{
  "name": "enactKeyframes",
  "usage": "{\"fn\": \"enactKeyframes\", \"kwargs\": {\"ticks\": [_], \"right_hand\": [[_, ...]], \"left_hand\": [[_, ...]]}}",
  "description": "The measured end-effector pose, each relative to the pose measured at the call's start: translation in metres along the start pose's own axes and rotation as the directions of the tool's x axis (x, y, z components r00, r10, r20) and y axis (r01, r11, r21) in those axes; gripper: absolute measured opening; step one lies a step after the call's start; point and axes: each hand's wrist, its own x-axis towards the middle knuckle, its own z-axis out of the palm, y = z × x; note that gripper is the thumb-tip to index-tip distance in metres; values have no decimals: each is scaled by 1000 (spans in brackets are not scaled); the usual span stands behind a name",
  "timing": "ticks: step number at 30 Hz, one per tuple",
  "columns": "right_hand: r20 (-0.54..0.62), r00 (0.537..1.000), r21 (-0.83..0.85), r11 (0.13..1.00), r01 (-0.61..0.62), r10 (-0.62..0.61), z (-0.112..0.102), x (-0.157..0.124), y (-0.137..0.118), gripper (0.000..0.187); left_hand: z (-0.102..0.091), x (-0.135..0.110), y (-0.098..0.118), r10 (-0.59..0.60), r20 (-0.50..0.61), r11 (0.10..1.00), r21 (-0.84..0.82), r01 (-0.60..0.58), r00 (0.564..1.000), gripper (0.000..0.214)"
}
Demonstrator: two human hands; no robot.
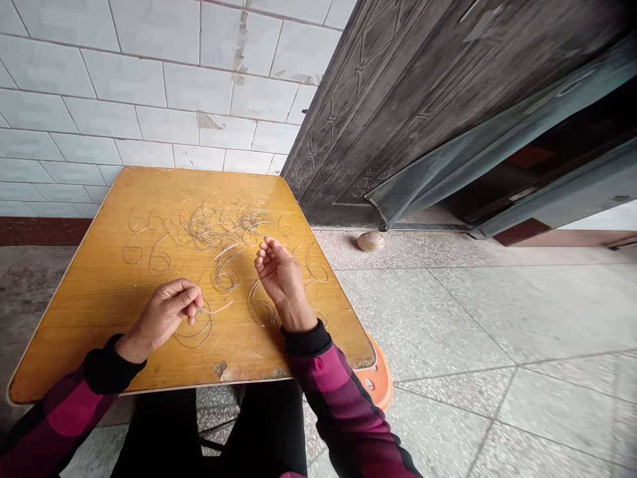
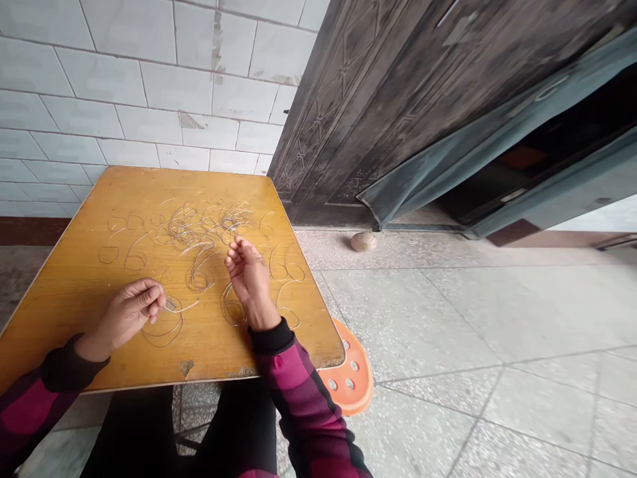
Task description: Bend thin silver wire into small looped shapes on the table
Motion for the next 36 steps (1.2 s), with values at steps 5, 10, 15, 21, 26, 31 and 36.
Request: {"fn": "enactKeyframes", "kwargs": {"ticks": [5, 10, 15, 21, 26, 31, 36], "right_hand": [[228, 974, -291, 954, 64, 5, 23, -36, 33, 18], [434, 900, -404, 901, 160, 35, 36, -57, 47, 13], [499, 866, -465, 848, 255, 13, 34, -55, 48, 17], [460, 887, -521, 802, 293, -25, 27, -50, 47, 20], [393, 918, -487, 836, 254, -49, 22, -43, 38, 16], [289, 954, -349, 920, 177, -74, 20, -37, 26, 11], [199, 976, -219, 967, 126, -82, 21, -32, 12, 11]], "left_hand": [[-1, -4, 2, 248, -95, 922, 328, -205, 964, 16], [-3, -10, -1, 428, -41, 745, 581, -327, 903, 6], [-11, -10, -6, 481, 32, 615, 699, -363, 876, 12], [-12, -8, -5, 479, 173, 387, 839, -383, 861, 17], [-11, -9, -5, 507, 280, 243, 861, -447, 815, 23], [-9, -7, -6, 550, 444, 18, 841, -541, 707, 26], [-8, -5, -9, 599, 510, -58, 796, -602, 617, 21]]}}
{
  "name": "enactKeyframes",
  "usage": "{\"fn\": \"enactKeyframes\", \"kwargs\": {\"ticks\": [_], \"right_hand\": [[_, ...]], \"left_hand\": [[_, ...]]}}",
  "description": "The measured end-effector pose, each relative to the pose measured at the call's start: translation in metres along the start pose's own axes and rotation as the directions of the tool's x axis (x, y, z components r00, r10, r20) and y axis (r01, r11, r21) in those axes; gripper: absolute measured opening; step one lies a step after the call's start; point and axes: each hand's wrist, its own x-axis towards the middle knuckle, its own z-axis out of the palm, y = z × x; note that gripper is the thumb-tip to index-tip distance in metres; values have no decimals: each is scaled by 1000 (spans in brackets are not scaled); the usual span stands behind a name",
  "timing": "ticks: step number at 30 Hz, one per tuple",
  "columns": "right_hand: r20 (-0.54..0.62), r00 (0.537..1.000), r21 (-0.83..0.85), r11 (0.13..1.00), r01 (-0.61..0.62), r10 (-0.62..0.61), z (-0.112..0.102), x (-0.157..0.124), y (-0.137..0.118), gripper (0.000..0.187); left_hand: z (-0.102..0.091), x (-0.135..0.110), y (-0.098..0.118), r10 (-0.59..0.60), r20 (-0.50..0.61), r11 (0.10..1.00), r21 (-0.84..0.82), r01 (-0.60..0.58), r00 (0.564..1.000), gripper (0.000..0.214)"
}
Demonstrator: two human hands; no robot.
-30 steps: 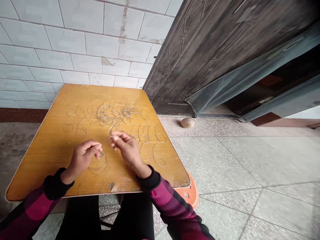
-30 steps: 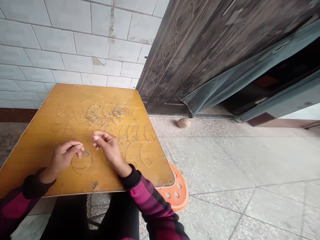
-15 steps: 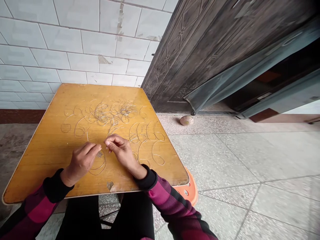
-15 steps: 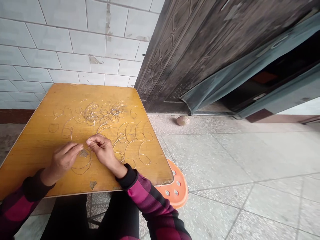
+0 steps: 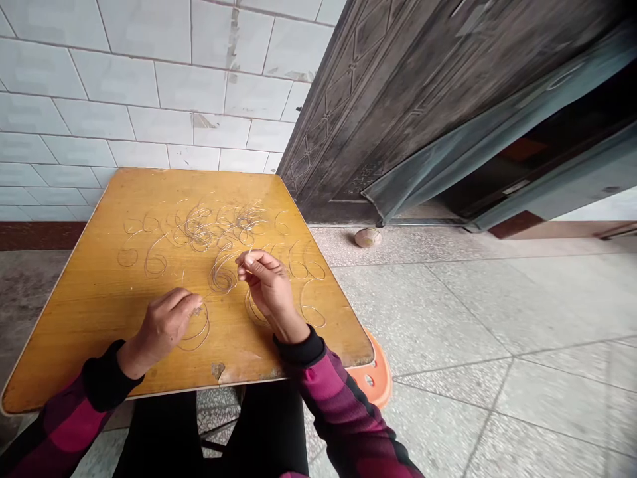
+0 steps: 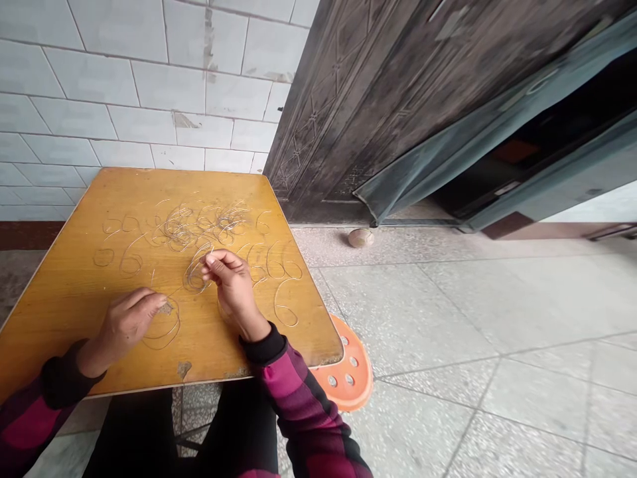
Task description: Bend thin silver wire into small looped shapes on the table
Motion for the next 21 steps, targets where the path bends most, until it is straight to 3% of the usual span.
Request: {"fn": "enactKeyframes", "kwargs": {"ticks": [3, 5, 6, 7, 9, 12, 14, 17, 21], "right_hand": [[-26, 999, 81, 996, 24, -22, -6, 6, -9, 11], [-77, 995, 139, 988, 67, -57, -11, 10, -14, 12], [-107, 992, 159, 983, 88, -71, -13, 12, -15, 11], [-134, 988, 167, 981, 102, -80, -14, 12, -16, 11], [-159, 985, 154, 983, 96, -71, -15, 12, -13, 10], [-133, 991, 120, 993, 6, 10, -10, 7, -2, 12], [-88, 991, 112, 989, -93, 103, -5, 3, 9, 18], [17, 973, 110, 966, -233, 232, 4, -5, 24, 26], [172, 937, 79, 944, -320, 303, 14, -15, 36, 24]], "left_hand": [[0, 0, 0, -80, -1, 990, -114, 80, 997, 15], [-2, 1, -1, -229, 40, 933, -278, 231, 973, 10], [-4, 2, -1, -326, 75, 863, -383, 330, 942, 10], [-5, 4, -2, -429, 114, 756, -498, 425, 896, 12], [-9, 8, -5, -610, 191, 451, -714, 535, 769, 16], [-14, 15, -11, -748, 311, 0, -884, 468, 587, 19], [-16, 19, -15, -764, 381, -185, -902, 390, 520, 23], [-15, 20, -19, -759, 430, -303, -898, 318, 490, 26], [-11, 18, -18, -740, 448, -321, -891, 322, 502, 23]]}}
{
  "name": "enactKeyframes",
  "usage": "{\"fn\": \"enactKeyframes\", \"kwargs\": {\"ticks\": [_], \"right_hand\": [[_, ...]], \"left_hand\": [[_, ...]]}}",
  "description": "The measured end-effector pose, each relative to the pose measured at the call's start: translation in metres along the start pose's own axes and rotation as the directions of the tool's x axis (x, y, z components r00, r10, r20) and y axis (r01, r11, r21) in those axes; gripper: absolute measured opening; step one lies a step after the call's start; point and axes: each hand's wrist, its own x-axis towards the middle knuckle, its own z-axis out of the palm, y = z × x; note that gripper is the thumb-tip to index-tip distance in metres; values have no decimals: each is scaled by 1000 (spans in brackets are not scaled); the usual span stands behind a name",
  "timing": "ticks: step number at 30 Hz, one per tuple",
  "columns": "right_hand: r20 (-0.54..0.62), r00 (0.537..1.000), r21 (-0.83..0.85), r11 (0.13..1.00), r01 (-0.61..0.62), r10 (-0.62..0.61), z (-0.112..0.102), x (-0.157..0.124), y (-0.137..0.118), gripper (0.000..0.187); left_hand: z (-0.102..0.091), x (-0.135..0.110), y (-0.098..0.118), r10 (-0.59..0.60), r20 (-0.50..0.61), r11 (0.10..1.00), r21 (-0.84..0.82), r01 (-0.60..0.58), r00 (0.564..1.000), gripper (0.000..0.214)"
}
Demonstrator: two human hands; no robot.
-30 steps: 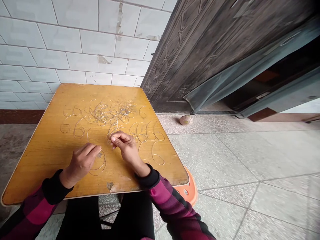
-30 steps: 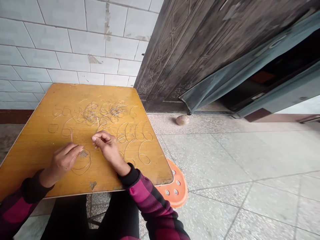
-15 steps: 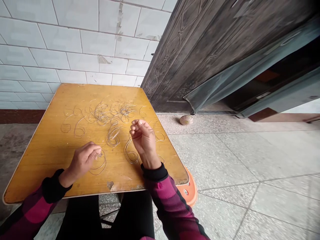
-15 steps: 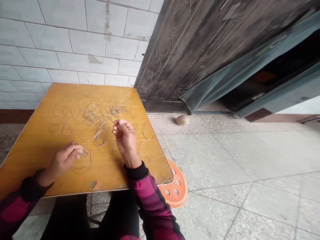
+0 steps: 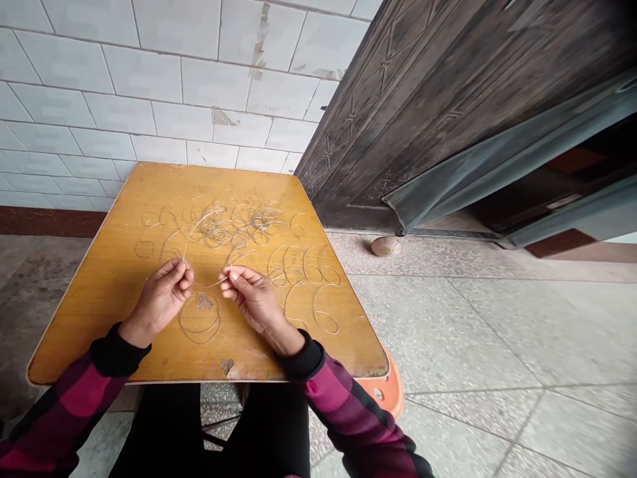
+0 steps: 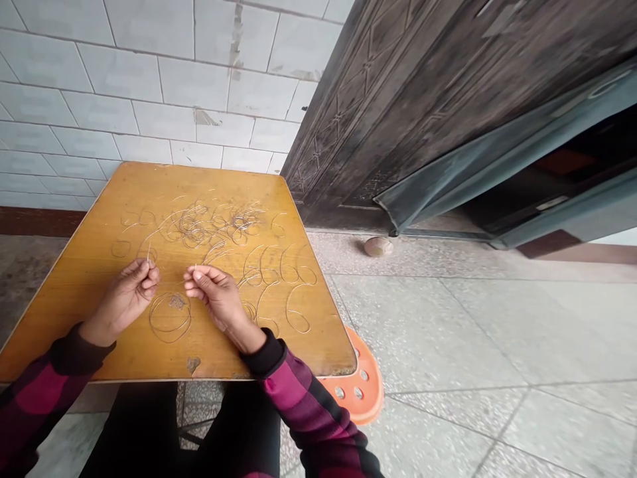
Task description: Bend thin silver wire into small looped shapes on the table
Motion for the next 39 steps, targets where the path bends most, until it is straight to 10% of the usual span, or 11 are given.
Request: {"fn": "enactKeyframes", "kwargs": {"ticks": [19, 39], "right_hand": [[36, 996, -249, 965, 83, -76, 5, 2, 1, 23], [137, 976, -325, 938, -119, 171, 2, 4, -6, 29]], "left_hand": [[6, -10, -13, -71, 109, 943, 330, 32, 991, 21], [6, -13, -12, 58, 189, 756, 633, -167, 980, 27]]}}
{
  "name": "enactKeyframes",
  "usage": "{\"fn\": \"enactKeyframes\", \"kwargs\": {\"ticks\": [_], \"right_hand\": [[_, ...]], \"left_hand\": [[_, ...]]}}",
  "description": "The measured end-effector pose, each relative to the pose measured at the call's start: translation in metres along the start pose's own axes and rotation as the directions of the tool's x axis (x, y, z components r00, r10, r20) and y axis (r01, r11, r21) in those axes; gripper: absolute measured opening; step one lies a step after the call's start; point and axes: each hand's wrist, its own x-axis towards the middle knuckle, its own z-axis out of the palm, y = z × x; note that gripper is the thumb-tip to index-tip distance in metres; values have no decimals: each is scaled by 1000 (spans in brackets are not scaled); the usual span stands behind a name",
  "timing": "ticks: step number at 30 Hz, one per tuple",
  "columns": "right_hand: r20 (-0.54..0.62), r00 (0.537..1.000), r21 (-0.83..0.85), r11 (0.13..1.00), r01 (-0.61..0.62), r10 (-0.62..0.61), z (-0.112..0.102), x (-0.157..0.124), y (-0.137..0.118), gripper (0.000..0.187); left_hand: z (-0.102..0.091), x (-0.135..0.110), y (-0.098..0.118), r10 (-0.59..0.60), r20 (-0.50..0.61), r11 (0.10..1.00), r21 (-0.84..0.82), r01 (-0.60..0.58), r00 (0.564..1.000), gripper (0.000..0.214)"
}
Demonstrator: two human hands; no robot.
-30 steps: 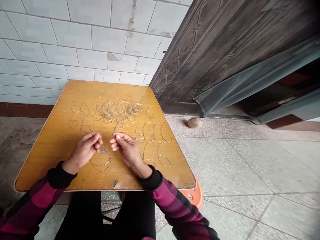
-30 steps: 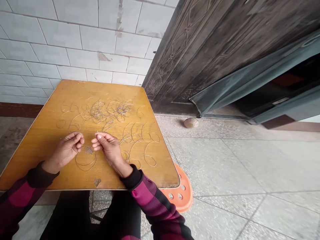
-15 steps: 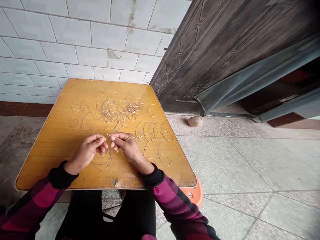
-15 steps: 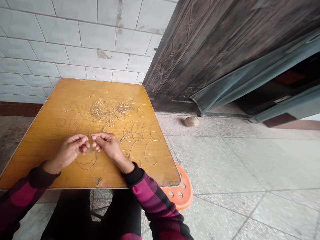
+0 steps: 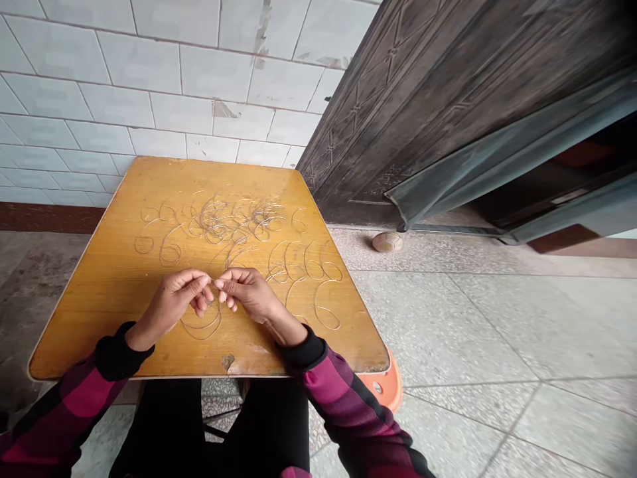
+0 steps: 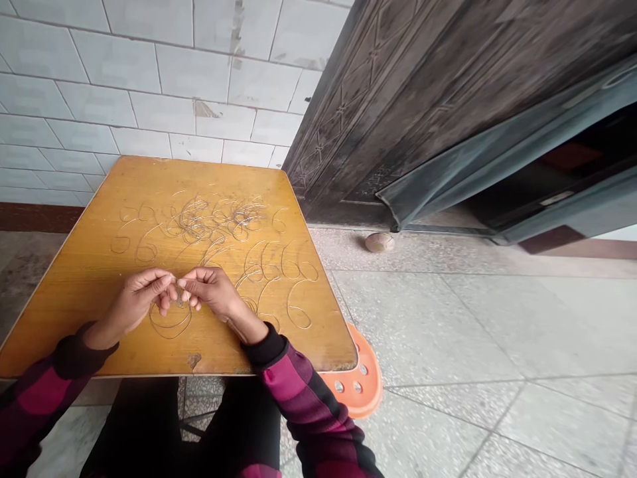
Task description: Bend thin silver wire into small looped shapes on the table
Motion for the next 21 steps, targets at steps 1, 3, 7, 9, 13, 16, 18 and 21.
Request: {"fn": "enactKeyframes", "kwargs": {"ticks": [1, 3, 7, 9, 13, 16, 18, 21], "right_hand": [[1, 1000, -7, 1000, -1, 1, 0, 0, 0, 29], [0, 1000, -24, 1000, -3, 3, 0, 0, 1, 30], [-18, 1000, -63, 998, 18, -19, 0, -1, 2, 31], [-35, 998, -93, 995, 46, -49, -1, -1, 3, 30], [-66, 992, -116, 989, 96, -104, 0, -1, 3, 27], [-44, 995, -35, 995, 93, -94, -2, -3, 2, 23], [12, 998, 16, 998, 54, -55, -3, -5, 1, 28], [50, 998, 43, 999, 24, -26, -5, -8, 3, 28]], "left_hand": [[0, 0, 1, 13, 2, 999, 41, -13, 1000, 28], [-1, 0, 5, 28, 9, 993, 110, -29, 1000, 27], [-3, 0, 9, 30, 33, 984, 176, -35, 999, 25], [-3, -1, 7, 16, 50, 985, 171, -24, 999, 25], [0, -1, 1, -42, 41, 999, 13, 41, 998, 24], [3, 0, 1, -106, -36, 983, -155, 100, 994, 22], [3, 2, 5, -139, -78, 965, -235, 117, 987, 22], [2, 3, 10, -177, -76, 942, -301, 147, 981, 23]]}}
